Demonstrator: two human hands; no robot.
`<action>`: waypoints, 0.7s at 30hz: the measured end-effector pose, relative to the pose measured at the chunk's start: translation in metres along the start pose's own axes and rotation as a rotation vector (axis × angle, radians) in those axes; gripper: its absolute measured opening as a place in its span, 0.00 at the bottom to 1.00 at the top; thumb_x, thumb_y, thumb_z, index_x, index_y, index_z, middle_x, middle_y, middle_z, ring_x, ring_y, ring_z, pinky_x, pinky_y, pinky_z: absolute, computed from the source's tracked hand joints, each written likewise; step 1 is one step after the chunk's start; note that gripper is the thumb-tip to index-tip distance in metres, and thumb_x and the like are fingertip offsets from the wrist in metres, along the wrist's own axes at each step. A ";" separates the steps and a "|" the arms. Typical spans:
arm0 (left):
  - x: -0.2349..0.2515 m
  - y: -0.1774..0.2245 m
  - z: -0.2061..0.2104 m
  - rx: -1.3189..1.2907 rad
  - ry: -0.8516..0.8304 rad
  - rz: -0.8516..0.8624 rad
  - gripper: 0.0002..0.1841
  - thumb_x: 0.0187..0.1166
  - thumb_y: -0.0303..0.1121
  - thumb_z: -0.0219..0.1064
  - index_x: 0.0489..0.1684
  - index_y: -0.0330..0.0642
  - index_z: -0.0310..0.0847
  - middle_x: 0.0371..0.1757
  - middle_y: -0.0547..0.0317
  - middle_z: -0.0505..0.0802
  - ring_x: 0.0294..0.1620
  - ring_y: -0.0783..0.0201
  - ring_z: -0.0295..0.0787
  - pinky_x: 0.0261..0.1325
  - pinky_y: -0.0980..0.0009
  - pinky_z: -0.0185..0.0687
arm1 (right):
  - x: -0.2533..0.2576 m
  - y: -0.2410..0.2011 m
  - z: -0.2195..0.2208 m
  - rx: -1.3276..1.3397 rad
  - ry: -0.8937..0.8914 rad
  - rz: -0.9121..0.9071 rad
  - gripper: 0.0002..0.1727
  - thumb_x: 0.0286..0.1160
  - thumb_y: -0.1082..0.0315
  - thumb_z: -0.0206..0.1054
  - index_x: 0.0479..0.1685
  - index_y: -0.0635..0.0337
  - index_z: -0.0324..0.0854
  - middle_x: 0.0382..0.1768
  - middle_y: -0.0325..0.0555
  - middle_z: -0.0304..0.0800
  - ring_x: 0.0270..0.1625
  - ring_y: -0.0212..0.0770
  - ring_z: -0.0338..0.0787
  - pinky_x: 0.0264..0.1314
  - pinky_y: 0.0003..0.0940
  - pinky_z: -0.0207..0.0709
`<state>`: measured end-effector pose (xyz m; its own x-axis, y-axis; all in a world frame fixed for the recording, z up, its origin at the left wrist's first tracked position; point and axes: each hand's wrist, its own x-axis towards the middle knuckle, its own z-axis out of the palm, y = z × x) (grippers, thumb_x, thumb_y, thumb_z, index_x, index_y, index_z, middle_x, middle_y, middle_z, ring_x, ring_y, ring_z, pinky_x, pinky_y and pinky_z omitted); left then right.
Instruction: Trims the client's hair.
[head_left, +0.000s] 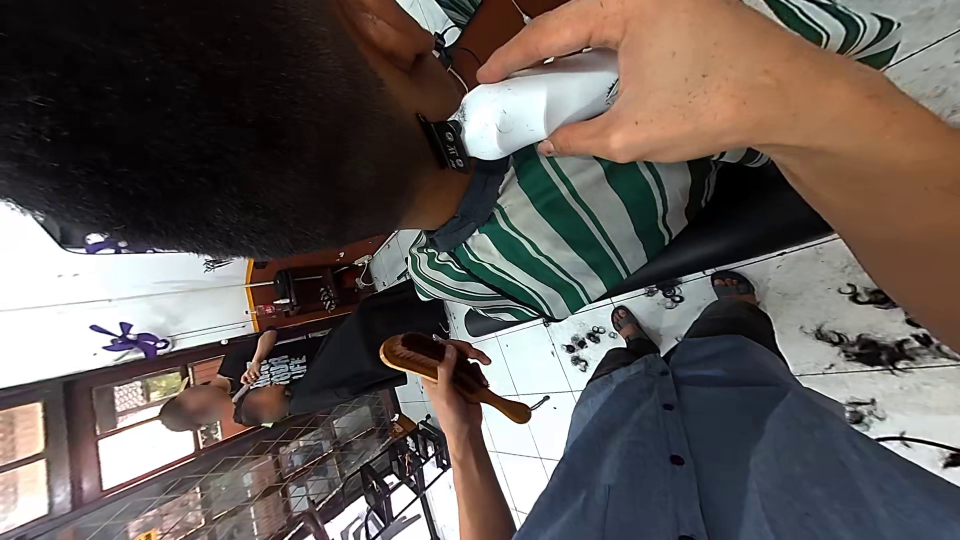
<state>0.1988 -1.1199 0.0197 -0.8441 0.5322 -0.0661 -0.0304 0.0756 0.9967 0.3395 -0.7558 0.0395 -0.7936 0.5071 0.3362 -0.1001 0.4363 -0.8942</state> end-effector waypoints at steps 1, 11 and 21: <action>-0.001 0.004 0.003 0.066 -0.004 0.072 0.13 0.87 0.38 0.60 0.37 0.37 0.80 0.27 0.50 0.93 0.22 0.63 0.92 0.23 0.72 0.90 | -0.001 0.000 -0.001 -0.012 -0.008 0.006 0.29 0.64 0.63 0.75 0.71 0.35 0.85 0.63 0.32 0.90 0.60 0.28 0.88 0.60 0.35 0.81; 0.035 0.093 0.075 1.046 0.110 1.279 0.36 0.87 0.52 0.56 0.91 0.44 0.53 0.66 0.46 0.74 0.62 0.64 0.75 0.65 0.68 0.72 | -0.084 -0.003 0.001 0.558 0.175 -0.021 0.27 0.69 0.63 0.67 0.71 0.56 0.78 0.56 0.32 0.90 0.52 0.23 0.90 0.55 0.21 0.87; 0.064 0.094 0.129 1.515 0.100 1.260 0.29 0.71 0.31 0.68 0.77 0.60 0.83 0.48 0.35 0.84 0.48 0.40 0.79 0.37 0.58 0.73 | -0.211 -0.021 0.075 1.185 0.242 0.146 0.29 0.73 0.38 0.71 0.66 0.44 0.74 0.36 0.36 0.86 0.23 0.27 0.83 0.22 0.18 0.78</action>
<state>0.2110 -0.9704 0.1029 -0.0413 0.8128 0.5810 0.8645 0.3206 -0.3871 0.4639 -0.9271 -0.0348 -0.7238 0.6750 0.1430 -0.6050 -0.5212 -0.6019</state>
